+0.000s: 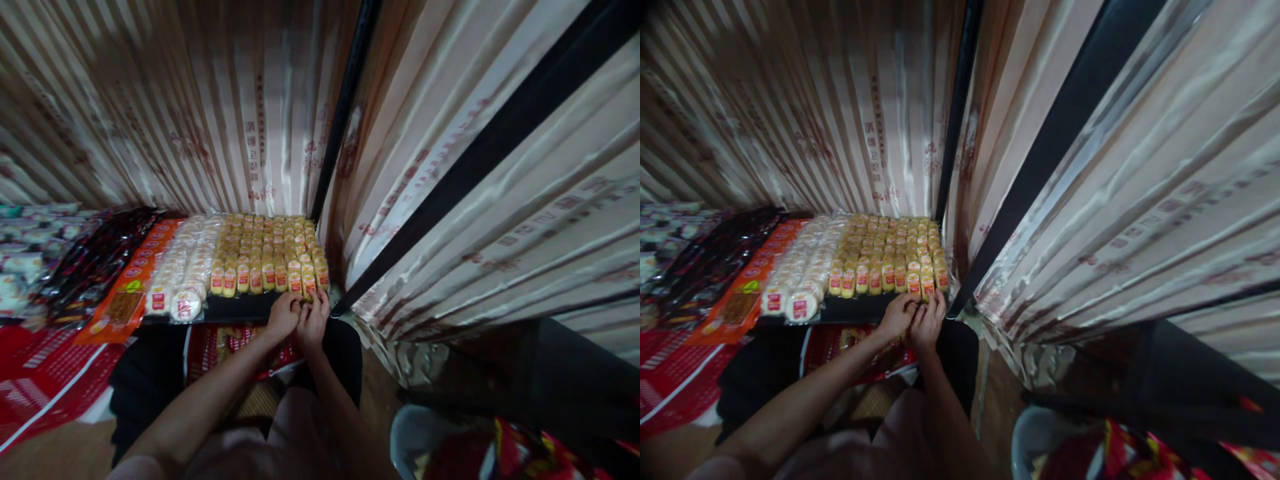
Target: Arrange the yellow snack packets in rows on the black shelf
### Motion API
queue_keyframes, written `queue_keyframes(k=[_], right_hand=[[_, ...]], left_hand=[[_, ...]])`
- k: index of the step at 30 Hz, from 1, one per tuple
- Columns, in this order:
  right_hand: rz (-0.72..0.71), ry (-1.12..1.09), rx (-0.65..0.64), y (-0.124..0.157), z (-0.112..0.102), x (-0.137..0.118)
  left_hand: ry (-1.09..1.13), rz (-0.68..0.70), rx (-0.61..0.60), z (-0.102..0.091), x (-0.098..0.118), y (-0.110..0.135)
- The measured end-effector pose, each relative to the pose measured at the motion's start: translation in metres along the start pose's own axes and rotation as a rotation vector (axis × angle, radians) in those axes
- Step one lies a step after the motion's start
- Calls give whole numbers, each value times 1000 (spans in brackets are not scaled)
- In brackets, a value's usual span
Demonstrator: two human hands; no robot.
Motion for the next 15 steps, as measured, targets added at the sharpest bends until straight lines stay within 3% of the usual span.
queue_keyframes(k=[3,6,10,13,15], right_hand=[[-51,-24,-20,15,-3,-2],[-129,-62,-141,35,-6,-2],[-174,-36,-459,57,0,3],[-129,104,-756,67,16,12],[-85,175,-885,70,31,20]], left_hand=[[51,40,-33,-7,-7,14],[84,53,-109,-18,-22,35],[81,-82,-205,-32,-52,63],[62,-277,-272,-38,-79,79],[48,-376,-275,-37,-96,87]])
Point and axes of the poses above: each hand's wrist, its own y-axis away from the middle knuckle, its own z-axis out of the palm, x = y × z, the point moved 1 cm from there along -y, towards the middle knuckle, and after that the axes turned 11 degrees about z, right-handed, at the moved point
